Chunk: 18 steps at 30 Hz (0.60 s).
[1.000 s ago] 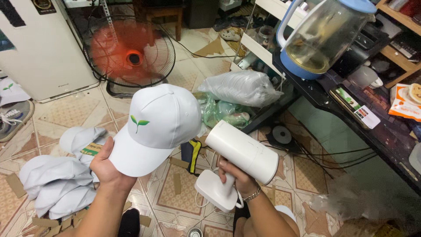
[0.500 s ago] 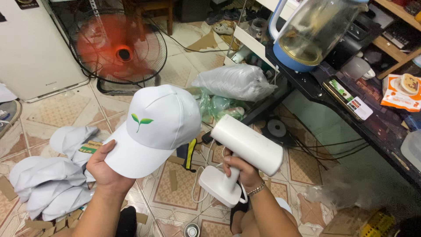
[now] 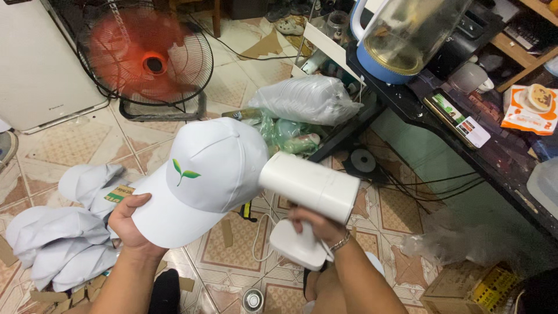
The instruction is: The person sits on the floor and repeatedly finishes white baseball caps by inserting a cardboard piece into the crown, wiping the interior with a cloth, using a hair dryer on the exterior logo, and spraying the cap with a can. The person handles multiple caps one at a time, repeating the same sequence of actions.
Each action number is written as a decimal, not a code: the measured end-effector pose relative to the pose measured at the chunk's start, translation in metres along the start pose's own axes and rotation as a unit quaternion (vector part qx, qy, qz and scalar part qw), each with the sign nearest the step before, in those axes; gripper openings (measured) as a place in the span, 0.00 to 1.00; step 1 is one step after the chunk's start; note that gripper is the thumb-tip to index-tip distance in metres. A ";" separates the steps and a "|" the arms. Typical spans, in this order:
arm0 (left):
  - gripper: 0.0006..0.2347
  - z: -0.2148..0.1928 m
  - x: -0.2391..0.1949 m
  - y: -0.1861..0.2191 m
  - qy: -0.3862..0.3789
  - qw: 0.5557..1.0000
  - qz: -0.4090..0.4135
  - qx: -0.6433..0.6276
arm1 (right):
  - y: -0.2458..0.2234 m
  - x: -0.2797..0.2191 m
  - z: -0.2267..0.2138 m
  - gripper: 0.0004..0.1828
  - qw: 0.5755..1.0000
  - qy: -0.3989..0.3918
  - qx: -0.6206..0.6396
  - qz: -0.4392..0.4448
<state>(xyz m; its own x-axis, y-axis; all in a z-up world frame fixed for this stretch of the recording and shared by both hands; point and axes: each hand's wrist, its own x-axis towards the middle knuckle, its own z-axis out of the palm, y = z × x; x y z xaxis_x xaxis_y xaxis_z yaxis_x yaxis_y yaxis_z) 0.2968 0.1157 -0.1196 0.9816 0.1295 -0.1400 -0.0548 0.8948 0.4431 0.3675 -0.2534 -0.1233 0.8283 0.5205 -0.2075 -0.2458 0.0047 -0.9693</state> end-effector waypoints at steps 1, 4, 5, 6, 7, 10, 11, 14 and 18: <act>0.33 0.000 0.000 0.000 -0.003 1.000 0.000 -0.004 | -0.001 0.001 -0.002 0.06 1.000 -0.010 -0.028 -0.004; 0.32 0.001 0.001 0.002 -0.023 1.000 0.005 -0.009 | 0.000 0.006 -0.004 0.06 0.999 0.006 -0.039 -0.009; 0.32 0.000 -0.001 0.002 -0.020 1.000 0.005 -0.006 | 0.002 0.004 -0.003 0.06 0.999 0.011 -0.040 -0.008; 0.32 -0.001 -0.001 0.002 -0.016 1.000 0.004 -0.003 | 0.004 0.002 -0.002 0.06 0.999 0.017 -0.042 -0.006; 0.32 -0.002 -0.002 0.002 -0.014 1.000 0.004 -0.001 | 0.005 0.000 -0.001 0.07 0.999 0.023 -0.044 -0.006; 0.32 -0.002 -0.002 0.004 0.005 0.999 0.013 0.028 | 0.003 -0.003 0.001 0.07 0.999 0.045 0.018 -0.019; 0.32 -0.002 -0.002 0.005 0.019 0.999 0.009 0.029 | 0.002 -0.004 0.002 0.07 0.999 0.033 0.001 -0.010; 0.32 -0.002 0.000 0.005 0.042 0.999 0.008 0.028 | -0.004 -0.005 0.005 0.08 0.999 0.008 -0.047 -0.001; 0.32 -0.004 -0.003 0.001 0.025 0.999 0.024 0.017 | -0.006 -0.010 0.013 0.08 1.000 0.011 -0.025 0.002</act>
<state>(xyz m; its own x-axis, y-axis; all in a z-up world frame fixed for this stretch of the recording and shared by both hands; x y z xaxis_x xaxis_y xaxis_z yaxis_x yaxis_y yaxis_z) 0.2932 0.1182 -0.1218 0.9674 0.1943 -0.1624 -0.0944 0.8719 0.4805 0.3542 -0.2469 -0.1140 0.8381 0.5022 -0.2131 -0.2237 -0.0399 -0.9739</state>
